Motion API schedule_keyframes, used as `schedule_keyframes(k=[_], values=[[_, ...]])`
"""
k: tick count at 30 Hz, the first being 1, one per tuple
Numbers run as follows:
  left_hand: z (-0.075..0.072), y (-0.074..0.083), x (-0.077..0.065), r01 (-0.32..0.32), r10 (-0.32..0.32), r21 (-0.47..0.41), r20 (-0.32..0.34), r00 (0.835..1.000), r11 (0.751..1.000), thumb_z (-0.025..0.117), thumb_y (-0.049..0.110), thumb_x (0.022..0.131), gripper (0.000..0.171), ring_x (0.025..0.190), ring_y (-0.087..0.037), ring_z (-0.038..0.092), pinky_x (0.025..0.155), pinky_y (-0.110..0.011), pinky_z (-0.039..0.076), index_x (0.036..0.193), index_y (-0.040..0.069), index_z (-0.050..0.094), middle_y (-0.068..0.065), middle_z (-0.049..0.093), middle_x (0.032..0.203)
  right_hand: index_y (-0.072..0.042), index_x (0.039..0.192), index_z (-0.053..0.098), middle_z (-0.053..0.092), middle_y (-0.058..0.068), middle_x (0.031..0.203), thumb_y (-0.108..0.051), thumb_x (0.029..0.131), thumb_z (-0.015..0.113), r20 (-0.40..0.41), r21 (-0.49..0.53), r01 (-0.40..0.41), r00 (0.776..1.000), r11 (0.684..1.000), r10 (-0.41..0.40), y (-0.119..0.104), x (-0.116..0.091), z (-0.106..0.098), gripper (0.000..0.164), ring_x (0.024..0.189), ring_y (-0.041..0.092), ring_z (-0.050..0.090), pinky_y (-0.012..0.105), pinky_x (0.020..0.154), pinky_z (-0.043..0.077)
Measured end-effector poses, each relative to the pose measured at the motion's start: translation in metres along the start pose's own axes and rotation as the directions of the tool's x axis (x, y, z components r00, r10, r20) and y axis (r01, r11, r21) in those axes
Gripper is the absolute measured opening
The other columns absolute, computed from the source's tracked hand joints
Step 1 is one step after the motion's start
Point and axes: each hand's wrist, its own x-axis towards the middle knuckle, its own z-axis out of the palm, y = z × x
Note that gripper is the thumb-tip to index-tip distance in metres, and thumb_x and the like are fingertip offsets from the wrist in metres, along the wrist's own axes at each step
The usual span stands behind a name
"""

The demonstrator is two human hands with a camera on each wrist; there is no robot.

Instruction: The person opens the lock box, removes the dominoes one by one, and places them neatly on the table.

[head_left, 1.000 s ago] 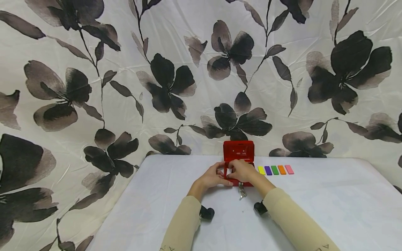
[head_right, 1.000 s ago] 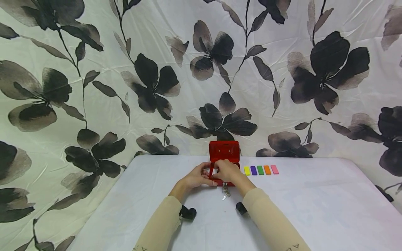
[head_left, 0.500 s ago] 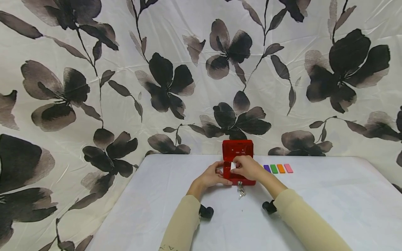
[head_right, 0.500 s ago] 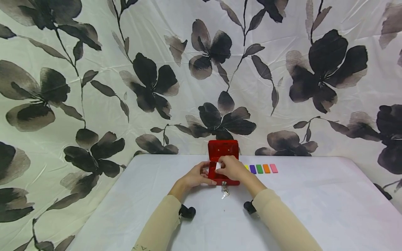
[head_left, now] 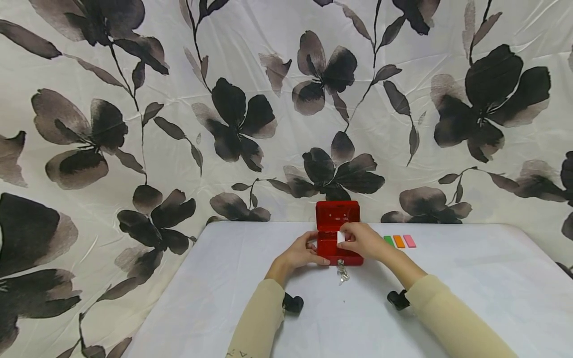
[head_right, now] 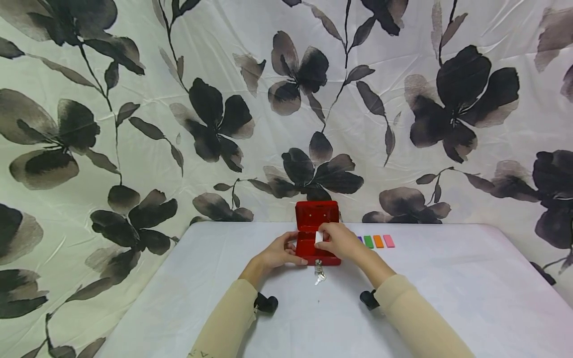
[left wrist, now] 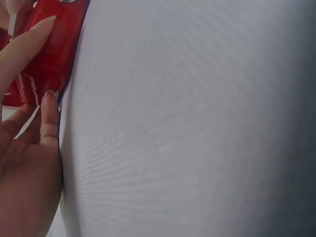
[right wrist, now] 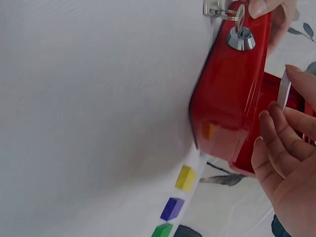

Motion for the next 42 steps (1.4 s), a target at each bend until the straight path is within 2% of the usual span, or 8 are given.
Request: schedule_keyframes(k=[10, 19, 27, 33, 42], values=[[0.001, 0.004, 0.001, 0.011, -0.011, -0.004, -0.008, 1.000, 1.000, 0.092, 0.014, 0.075, 0.091, 0.097, -0.023, 0.055, 0.092, -0.039, 0.049, 0.152, 0.013, 0.044, -0.009, 0.060, 0.106, 0.001, 0.116, 0.066, 0.060, 0.001, 0.085, -0.017, 0.090, 0.079, -0.007, -0.023, 0.008, 1.000, 1.000, -0.008, 0.007, -0.016, -0.017, 0.034, 0.081, 0.019, 0.055, 0.030, 0.072, 0.053], [0.000, 0.002, 0.001, 0.006, -0.006, -0.007, -0.011, 1.000, 1.000, 0.092, 0.013, 0.075, 0.090, 0.097, -0.023, 0.055, 0.091, -0.039, 0.048, 0.152, 0.013, 0.045, -0.009, 0.060, 0.105, 0.003, 0.116, 0.066, 0.067, 0.004, 0.091, -0.017, 0.090, 0.079, -0.005, -0.033, 0.002, 1.000, 0.999, -0.002, 0.017, -0.030, -0.027, 0.035, 0.083, 0.019, 0.060, 0.034, 0.075, 0.055], [0.000, 0.001, 0.001, -0.004, 0.004, -0.010, -0.011, 1.000, 1.000, 0.092, 0.013, 0.074, 0.091, 0.095, -0.022, 0.054, 0.089, -0.037, 0.047, 0.152, 0.012, 0.044, -0.008, 0.059, 0.103, 0.004, 0.115, 0.066, 0.065, 0.004, 0.090, -0.017, 0.089, 0.080, -0.034, -0.067, 0.030, 0.999, 0.997, -0.032, 0.030, -0.042, -0.038, 0.037, 0.085, 0.025, 0.060, 0.041, 0.078, 0.054], [0.000, 0.000, 0.000, -0.013, 0.013, -0.004, -0.009, 1.000, 1.000, 0.091, 0.011, 0.075, 0.090, 0.095, -0.022, 0.054, 0.090, -0.038, 0.047, 0.152, 0.010, 0.044, -0.008, 0.059, 0.104, 0.005, 0.115, 0.065, 0.065, 0.003, 0.091, -0.014, 0.088, 0.080, -0.034, -0.074, 0.033, 0.999, 0.997, -0.036, 0.041, -0.055, -0.047, 0.036, 0.085, 0.022, 0.061, 0.047, 0.081, 0.055], [0.001, -0.001, 0.000, -0.006, 0.006, 0.010, -0.009, 1.000, 1.000, 0.091, 0.013, 0.076, 0.090, 0.098, -0.023, 0.056, 0.094, -0.041, 0.048, 0.153, 0.011, 0.043, -0.008, 0.060, 0.107, 0.008, 0.115, 0.064, 0.064, 0.003, 0.089, -0.011, 0.086, 0.080, -0.073, -0.106, 0.030, 0.997, 0.994, -0.038, 0.066, -0.078, -0.066, 0.038, 0.082, 0.020, 0.059, 0.039, 0.074, 0.051]])
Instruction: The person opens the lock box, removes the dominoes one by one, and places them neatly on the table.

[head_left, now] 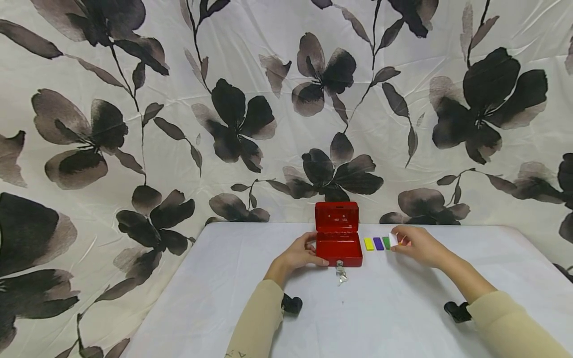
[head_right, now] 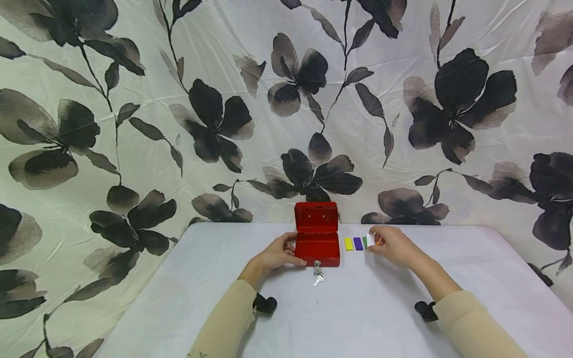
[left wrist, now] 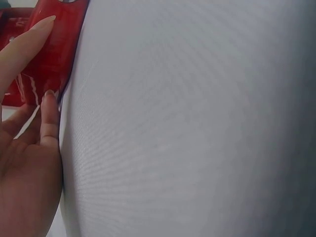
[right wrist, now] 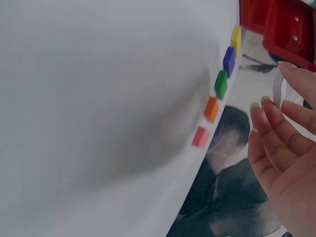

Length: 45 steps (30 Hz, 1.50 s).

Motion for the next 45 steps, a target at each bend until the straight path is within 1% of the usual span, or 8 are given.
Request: schedule_keyframes(k=[3, 7, 16, 20, 25, 32, 37, 45], values=[[0.000, 0.000, 0.000, 0.003, -0.003, -0.001, 0.000, 1.000, 1.000, 0.091, 0.014, 0.076, 0.090, 0.098, -0.023, 0.055, 0.093, -0.040, 0.048, 0.153, 0.012, 0.043, -0.008, 0.060, 0.107, 0.008, 0.113, 0.065, 0.063, 0.002, 0.087, -0.010, 0.086, 0.081, -0.011, -0.013, -0.009, 1.000, 1.000, 0.009, 0.008, -0.007, -0.005, 0.036, 0.080, 0.018, 0.058, 0.039, 0.073, 0.052], [0.000, 0.000, 0.001, 0.002, -0.002, -0.011, 0.004, 1.000, 1.000, 0.091, 0.013, 0.076, 0.090, 0.097, -0.022, 0.055, 0.091, -0.039, 0.048, 0.152, 0.012, 0.043, -0.008, 0.060, 0.105, 0.008, 0.111, 0.064, 0.064, 0.004, 0.088, -0.009, 0.085, 0.081, -0.015, -0.025, -0.027, 1.000, 0.999, 0.027, 0.019, -0.013, -0.010, 0.036, 0.080, 0.019, 0.060, 0.043, 0.074, 0.052], [-0.001, -0.001, 0.002, -0.006, 0.006, -0.013, 0.010, 1.000, 1.000, 0.091, 0.013, 0.076, 0.090, 0.095, -0.023, 0.056, 0.090, -0.039, 0.049, 0.152, 0.011, 0.044, -0.009, 0.060, 0.103, 0.010, 0.114, 0.062, 0.065, 0.011, 0.093, -0.008, 0.085, 0.080, 0.015, -0.051, -0.120, 0.993, 0.991, 0.121, 0.048, -0.019, -0.021, 0.038, 0.084, 0.025, 0.060, 0.045, 0.076, 0.052], [-0.002, -0.001, 0.001, -0.001, 0.001, -0.013, 0.003, 1.000, 1.000, 0.091, 0.013, 0.076, 0.089, 0.095, -0.023, 0.056, 0.091, -0.039, 0.049, 0.152, 0.012, 0.044, -0.009, 0.060, 0.104, 0.012, 0.112, 0.062, 0.064, 0.011, 0.089, -0.006, 0.084, 0.080, 0.005, -0.067, -0.117, 0.993, 0.991, 0.117, 0.060, -0.019, -0.021, 0.038, 0.080, 0.024, 0.059, 0.045, 0.075, 0.052], [-0.002, -0.001, 0.000, 0.009, -0.009, -0.015, -0.002, 1.000, 1.000, 0.091, 0.012, 0.076, 0.089, 0.095, -0.023, 0.055, 0.090, -0.039, 0.049, 0.152, 0.012, 0.044, -0.009, 0.060, 0.104, 0.012, 0.110, 0.063, 0.061, 0.007, 0.084, -0.006, 0.083, 0.080, 0.006, -0.086, -0.108, 0.994, 0.990, 0.109, 0.075, -0.019, -0.017, 0.037, 0.076, 0.020, 0.055, 0.041, 0.073, 0.050], [0.000, 0.001, 0.000, 0.005, -0.005, -0.005, 0.001, 1.000, 1.000, 0.091, 0.014, 0.076, 0.090, 0.095, -0.023, 0.056, 0.089, -0.037, 0.051, 0.152, 0.011, 0.043, -0.008, 0.060, 0.105, 0.014, 0.117, 0.061, 0.058, 0.007, 0.086, -0.008, 0.086, 0.078, 0.074, -0.078, -0.182, 0.980, 0.980, 0.187, 0.080, -0.014, -0.016, 0.042, 0.080, 0.023, 0.053, 0.042, 0.074, 0.048], [0.000, 0.002, 0.000, 0.004, -0.004, -0.007, -0.003, 1.000, 1.000, 0.091, 0.014, 0.076, 0.089, 0.096, -0.023, 0.056, 0.090, -0.038, 0.050, 0.152, 0.012, 0.044, -0.008, 0.060, 0.106, 0.013, 0.119, 0.061, 0.056, 0.006, 0.086, -0.008, 0.087, 0.077, 0.093, -0.082, -0.195, 0.975, 0.977, 0.203, 0.082, -0.010, -0.016, 0.042, 0.080, 0.023, 0.052, 0.039, 0.072, 0.046], [0.000, 0.002, -0.002, 0.013, -0.013, -0.016, -0.009, 1.000, 1.000, 0.092, 0.014, 0.075, 0.092, 0.099, -0.024, 0.056, 0.093, -0.040, 0.050, 0.153, 0.013, 0.043, -0.009, 0.060, 0.108, 0.011, 0.119, 0.062, 0.054, 0.005, 0.087, -0.011, 0.089, 0.075, 0.129, -0.056, -0.188, 0.972, 0.981, 0.194, 0.087, -0.007, -0.013, 0.040, 0.082, 0.022, 0.049, 0.037, 0.072, 0.042]])
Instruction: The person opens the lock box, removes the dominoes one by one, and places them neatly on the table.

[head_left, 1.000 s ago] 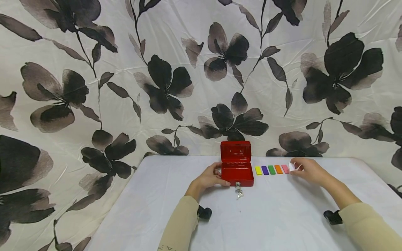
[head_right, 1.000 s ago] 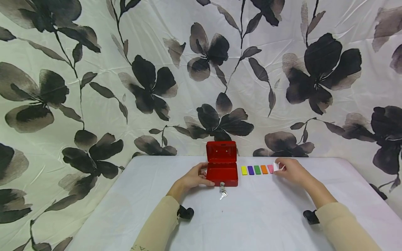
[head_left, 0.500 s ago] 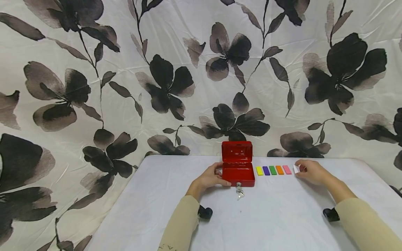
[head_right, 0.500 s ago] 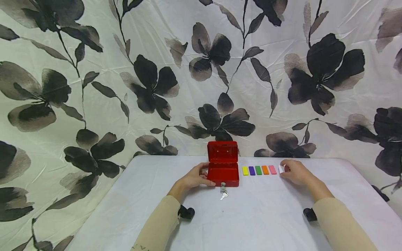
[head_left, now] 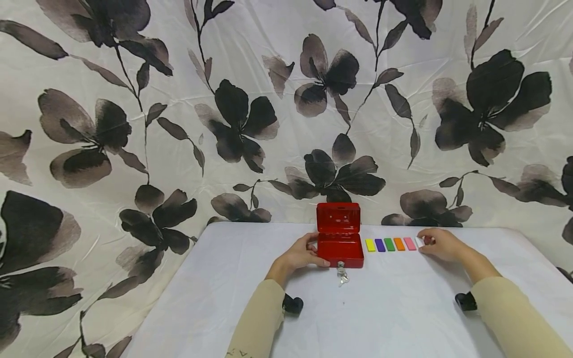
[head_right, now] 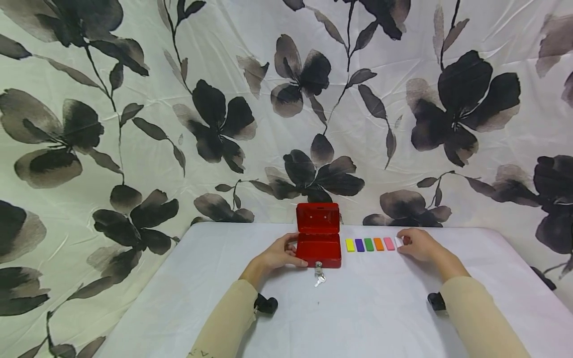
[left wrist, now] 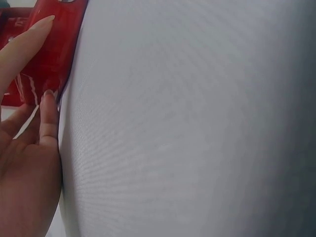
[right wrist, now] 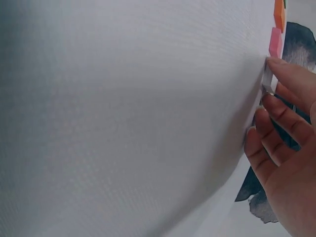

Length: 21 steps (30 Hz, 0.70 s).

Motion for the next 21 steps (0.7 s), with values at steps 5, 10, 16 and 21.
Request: schedule_keyframes(k=[5, 10, 16, 21], values=[[0.0001, -0.0004, -0.0011, 0.005, -0.005, 0.012, -0.003, 1.000, 1.000, 0.092, 0.017, 0.075, 0.092, 0.099, -0.024, 0.057, 0.093, -0.039, 0.050, 0.153, 0.015, 0.043, -0.008, 0.061, 0.108, 0.012, 0.121, 0.061, 0.053, 0.006, 0.088, -0.010, 0.090, 0.074, 0.013, 0.007, 0.022, 1.000, 1.000, -0.022, -0.0002, 0.0001, -0.0004, 0.040, 0.082, 0.021, 0.049, 0.038, 0.073, 0.042], [0.0000, 0.0004, 0.0008, -0.005, 0.005, 0.022, -0.002, 1.000, 1.000, 0.092, 0.017, 0.075, 0.092, 0.097, -0.024, 0.058, 0.093, -0.040, 0.051, 0.153, 0.015, 0.043, -0.008, 0.062, 0.106, 0.013, 0.124, 0.059, 0.052, 0.007, 0.090, -0.008, 0.092, 0.072, 0.021, 0.024, 0.018, 1.000, 1.000, -0.019, -0.0041, -0.0012, -0.0026, 0.041, 0.084, 0.022, 0.048, 0.038, 0.074, 0.041], [0.0021, 0.0026, -0.0007, -0.011, 0.011, 0.014, 0.005, 1.000, 1.000, 0.092, 0.016, 0.074, 0.093, 0.097, -0.024, 0.058, 0.095, -0.041, 0.052, 0.153, 0.014, 0.044, -0.008, 0.062, 0.109, 0.013, 0.126, 0.058, 0.051, 0.006, 0.090, -0.008, 0.093, 0.071, 0.035, 0.033, -0.008, 0.999, 0.999, 0.007, -0.0042, -0.0056, -0.0036, 0.041, 0.085, 0.023, 0.048, 0.039, 0.075, 0.039], [0.0016, 0.0020, 0.0025, -0.014, 0.014, 0.006, 0.011, 1.000, 1.000, 0.093, 0.015, 0.074, 0.093, 0.096, -0.024, 0.058, 0.093, -0.039, 0.052, 0.153, 0.013, 0.044, -0.008, 0.061, 0.107, 0.013, 0.132, 0.055, 0.051, 0.009, 0.092, -0.010, 0.093, 0.072, 0.028, 0.028, -0.018, 0.999, 0.999, 0.017, -0.0041, -0.0065, -0.0039, 0.048, 0.086, 0.024, 0.048, 0.040, 0.076, 0.040]])
